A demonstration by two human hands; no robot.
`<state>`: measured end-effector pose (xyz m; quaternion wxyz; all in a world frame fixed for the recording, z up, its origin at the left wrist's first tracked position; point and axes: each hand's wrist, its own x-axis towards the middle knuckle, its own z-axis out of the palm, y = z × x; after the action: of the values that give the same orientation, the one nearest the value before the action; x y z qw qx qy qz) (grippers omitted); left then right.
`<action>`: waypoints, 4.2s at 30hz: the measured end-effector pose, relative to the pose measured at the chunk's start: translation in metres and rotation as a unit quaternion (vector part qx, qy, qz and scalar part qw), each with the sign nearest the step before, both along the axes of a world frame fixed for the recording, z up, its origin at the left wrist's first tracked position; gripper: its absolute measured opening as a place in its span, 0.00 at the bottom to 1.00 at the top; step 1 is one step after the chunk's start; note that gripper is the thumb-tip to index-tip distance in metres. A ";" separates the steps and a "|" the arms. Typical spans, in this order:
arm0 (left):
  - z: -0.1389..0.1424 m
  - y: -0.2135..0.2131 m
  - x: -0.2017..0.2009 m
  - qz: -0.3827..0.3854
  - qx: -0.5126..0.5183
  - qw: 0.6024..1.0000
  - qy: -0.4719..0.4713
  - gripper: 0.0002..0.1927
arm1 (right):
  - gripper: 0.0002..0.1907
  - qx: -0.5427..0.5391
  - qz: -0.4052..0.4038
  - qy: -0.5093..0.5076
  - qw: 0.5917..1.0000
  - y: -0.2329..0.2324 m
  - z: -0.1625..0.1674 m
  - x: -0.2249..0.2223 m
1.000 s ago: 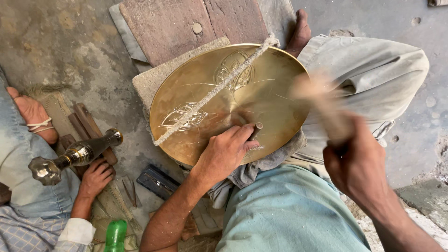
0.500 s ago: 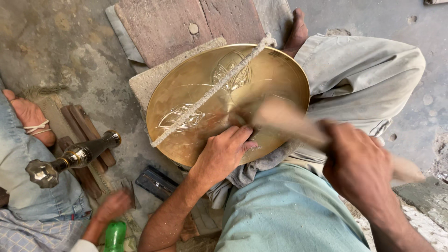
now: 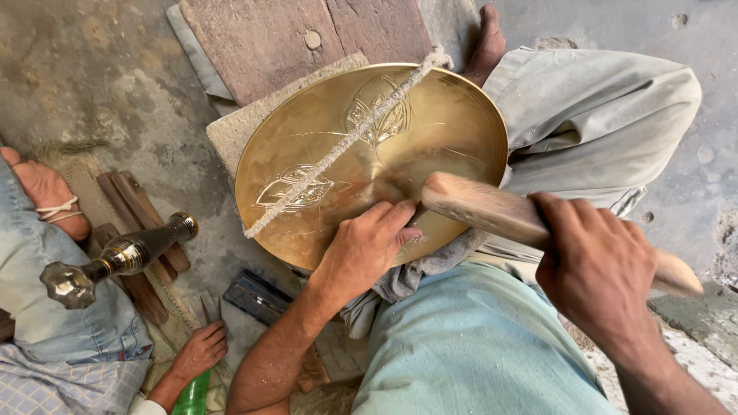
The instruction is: The person sits on the floor with a brass tray on their lap and hammers a metal punch against the tray's surface using a wooden mallet, repositioning the punch by hand to work the embossed leaf pattern across the tray.
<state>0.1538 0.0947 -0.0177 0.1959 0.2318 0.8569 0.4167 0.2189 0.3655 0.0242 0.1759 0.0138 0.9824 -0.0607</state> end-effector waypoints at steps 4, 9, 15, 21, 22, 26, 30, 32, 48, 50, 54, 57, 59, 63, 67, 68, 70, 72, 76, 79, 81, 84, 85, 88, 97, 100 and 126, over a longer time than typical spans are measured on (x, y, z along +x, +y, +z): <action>0.003 0.002 -0.002 -0.003 -0.009 1.000 0.001 0.19 | 0.20 -0.235 -0.157 0.046 0.958 -0.001 0.001 -0.005; 0.018 -0.011 0.019 0.111 0.066 0.991 0.021 0.14 | 0.25 -0.098 -0.017 0.041 0.994 0.006 0.016 -0.005; 0.027 -0.015 0.065 0.366 0.074 0.924 -0.076 0.14 | 0.29 -0.159 -0.065 0.048 0.984 0.011 0.022 -0.010; 0.008 -0.002 0.097 0.482 0.164 0.852 -0.126 0.17 | 0.27 -0.093 0.180 0.140 0.969 -0.015 0.038 -0.032; 0.004 0.000 0.100 0.481 0.156 0.855 -0.117 0.17 | 0.25 -0.045 0.221 0.160 0.961 -0.021 0.039 -0.039; -0.009 0.004 0.103 0.470 0.106 0.874 -0.064 0.19 | 0.19 0.102 0.364 0.228 0.897 -0.037 0.042 -0.069; -0.014 0.006 0.104 0.442 0.018 0.896 0.038 0.17 | 0.18 0.228 0.414 0.134 0.871 -0.048 0.056 -0.089; -0.015 0.006 0.105 0.449 0.027 0.892 0.031 0.18 | 0.26 0.190 0.430 0.121 0.874 -0.052 0.069 -0.094; -0.020 0.008 0.109 0.464 0.005 0.885 0.026 0.16 | 0.17 0.085 0.468 0.146 0.867 -0.117 0.104 -0.114; -0.020 0.007 0.109 0.461 0.011 0.887 0.026 0.16 | 0.18 0.064 0.445 0.129 0.884 -0.109 0.097 -0.111; -0.020 0.007 0.109 0.459 0.002 0.887 0.049 0.15 | 0.19 0.087 0.477 0.126 0.865 -0.096 0.089 -0.111; -0.020 0.007 0.109 0.461 -0.020 0.887 0.033 0.16 | 0.22 -0.011 0.436 0.118 0.892 -0.101 0.091 -0.113; -0.020 0.008 0.109 0.462 -0.016 0.886 0.029 0.16 | 0.17 -0.005 0.432 0.131 0.892 -0.110 0.095 -0.113; -0.021 0.010 0.110 0.463 -0.011 0.885 0.045 0.18 | 0.18 0.034 0.479 0.177 0.859 -0.123 0.104 -0.116; -0.022 0.009 0.110 0.463 -0.012 0.886 0.005 0.16 | 0.18 0.037 0.423 0.142 0.894 -0.126 0.106 -0.113; -0.022 0.009 0.110 0.463 -0.007 0.887 0.008 0.16 | 0.15 0.128 0.470 0.127 0.864 -0.125 0.107 -0.112; -0.022 0.008 0.110 0.462 -0.012 0.887 0.017 0.16 | 0.14 0.165 0.502 0.133 0.839 -0.125 0.108 -0.111; -0.022 0.008 0.110 0.462 -0.024 0.886 0.037 0.17 | 0.17 0.088 0.477 0.167 0.858 -0.127 0.108 -0.112; -0.021 0.008 0.109 0.464 -0.013 0.885 0.025 0.17 | 0.08 0.112 0.462 0.177 0.862 -0.130 0.105 -0.113; -0.021 0.007 0.109 0.468 0.001 0.883 0.026 0.17 | 0.08 0.193 0.525 0.196 0.806 -0.121 0.102 -0.112; -0.022 0.007 0.109 0.468 0.004 0.883 0.019 0.16 | 0.07 0.188 0.525 0.190 0.808 -0.113 0.094 -0.109; -0.023 0.007 0.110 0.459 0.000 0.888 0.028 0.17 | 0.07 0.182 0.525 0.187 0.810 -0.100 0.083 -0.108; -0.024 0.007 0.111 0.458 -0.019 0.888 0.035 0.16 | 0.09 0.131 0.511 0.191 0.828 -0.098 0.082 -0.107; -0.027 0.008 0.111 0.457 -0.044 0.887 0.044 0.15 | 0.09 0.075 0.479 0.183 0.856 -0.097 0.083 -0.108; -0.019 0.006 0.110 0.446 -0.016 0.894 0.030 0.20 | 0.15 0.030 0.433 0.158 0.887 -0.109 0.092 -0.105; -0.017 0.006 0.108 0.441 -0.032 0.897 0.027 0.18 | 0.12 0.125 0.477 0.192 0.849 -0.098 0.086 -0.100; 0.030 -0.005 0.123 0.401 0.137 0.906 0.016 0.17 | 0.10 -0.372 -0.329 0.149 0.855 0.085 -0.087 0.061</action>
<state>0.2765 0.0894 0.0125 -0.0351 -0.1005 0.8152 0.5692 0.2803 0.4502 -0.0627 -0.0109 0.2606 0.8394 -0.4768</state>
